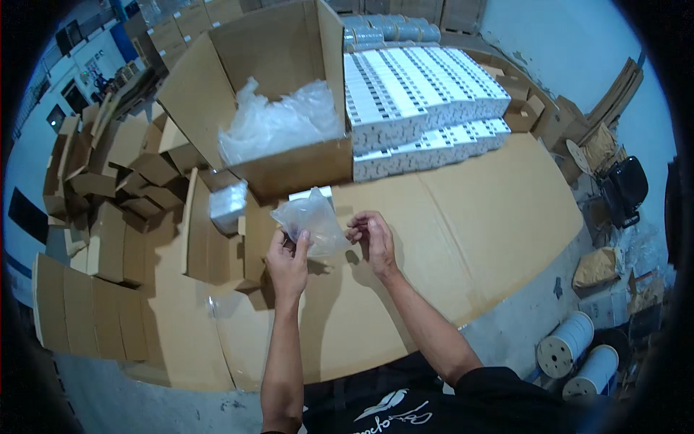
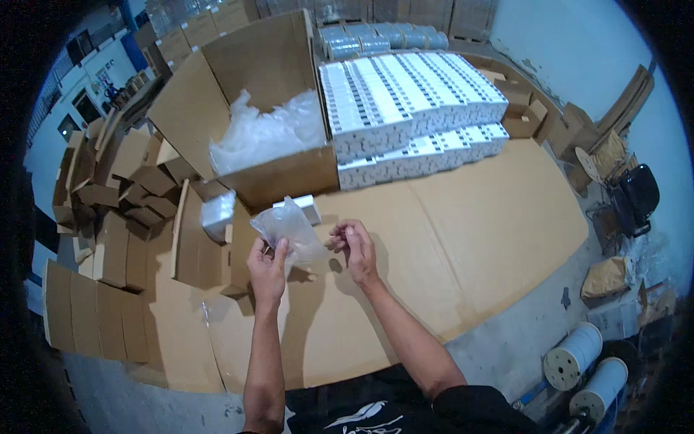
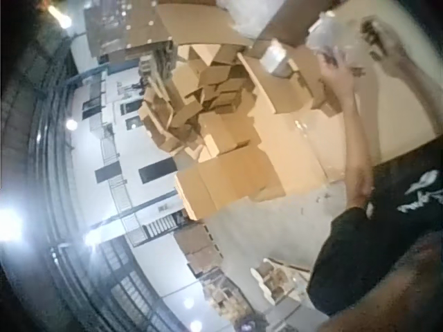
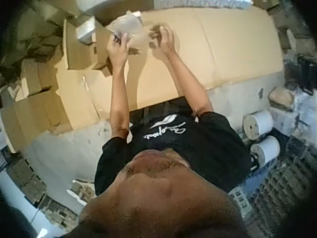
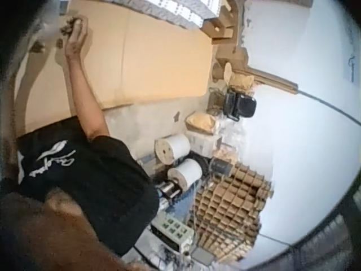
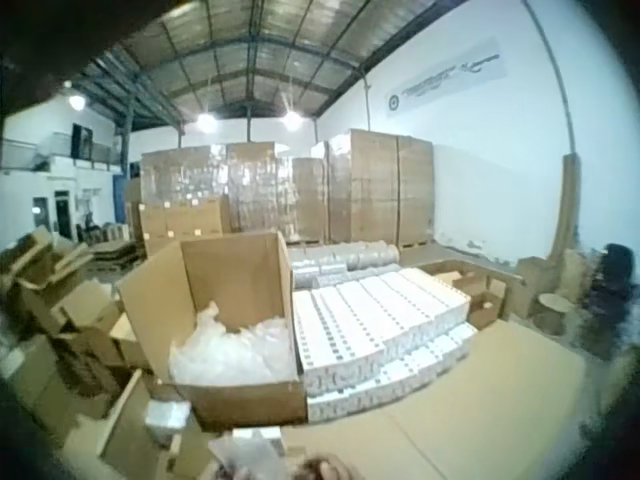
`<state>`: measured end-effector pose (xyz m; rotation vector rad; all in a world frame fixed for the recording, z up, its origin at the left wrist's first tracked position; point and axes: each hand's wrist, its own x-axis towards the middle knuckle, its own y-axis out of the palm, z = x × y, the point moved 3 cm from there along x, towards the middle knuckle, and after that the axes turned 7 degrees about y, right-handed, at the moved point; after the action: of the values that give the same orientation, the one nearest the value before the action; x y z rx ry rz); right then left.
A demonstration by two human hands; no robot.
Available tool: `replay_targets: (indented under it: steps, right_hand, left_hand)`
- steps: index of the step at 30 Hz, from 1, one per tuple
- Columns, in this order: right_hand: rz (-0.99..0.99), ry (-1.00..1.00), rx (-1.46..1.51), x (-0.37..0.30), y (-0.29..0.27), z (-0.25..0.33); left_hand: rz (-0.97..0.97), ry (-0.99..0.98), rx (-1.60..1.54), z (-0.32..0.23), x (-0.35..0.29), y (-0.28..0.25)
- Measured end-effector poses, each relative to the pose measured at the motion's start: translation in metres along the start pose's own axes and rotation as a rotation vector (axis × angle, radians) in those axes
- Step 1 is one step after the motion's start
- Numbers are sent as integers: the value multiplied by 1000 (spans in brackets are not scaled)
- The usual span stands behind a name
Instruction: Packaging small white product boxes into plastic bags and then placing them into larger cardboard boxes.
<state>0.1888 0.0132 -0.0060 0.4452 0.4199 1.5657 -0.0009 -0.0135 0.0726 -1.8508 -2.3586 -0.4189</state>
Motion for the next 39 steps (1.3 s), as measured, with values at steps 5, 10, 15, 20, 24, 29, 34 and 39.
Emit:
replay_targets:
  steps: [5,10,15,20,24,29,34,39]
  right_hand:
    - [28,-12,-657,-21,20,11]
    - [-45,-144,-804,-23,28,8]
    - [-118,-252,-878,-24,31,12]
    - [-105,-91,-706,-23,41,22]
    - [-98,-203,-826,-22,48,16]
    - [-136,-195,-878,-20,45,10]
    - [-41,-187,-822,-23,46,8]
    - [102,-70,-897,-26,43,19]
  left_hand:
    - [98,-113,101,44,-34,-5]
    - [86,-100,220,58,-36,-10]
    - [-180,1,248,62,-22,-16]
    - [-157,49,353,52,-23,-15]
    - [-41,-14,414,49,-26,-10]
    - [-165,-75,187,65,-19,-27]
    - [-157,-58,203,53,-11,-21]
    - [-229,41,193,55,-8,-29]
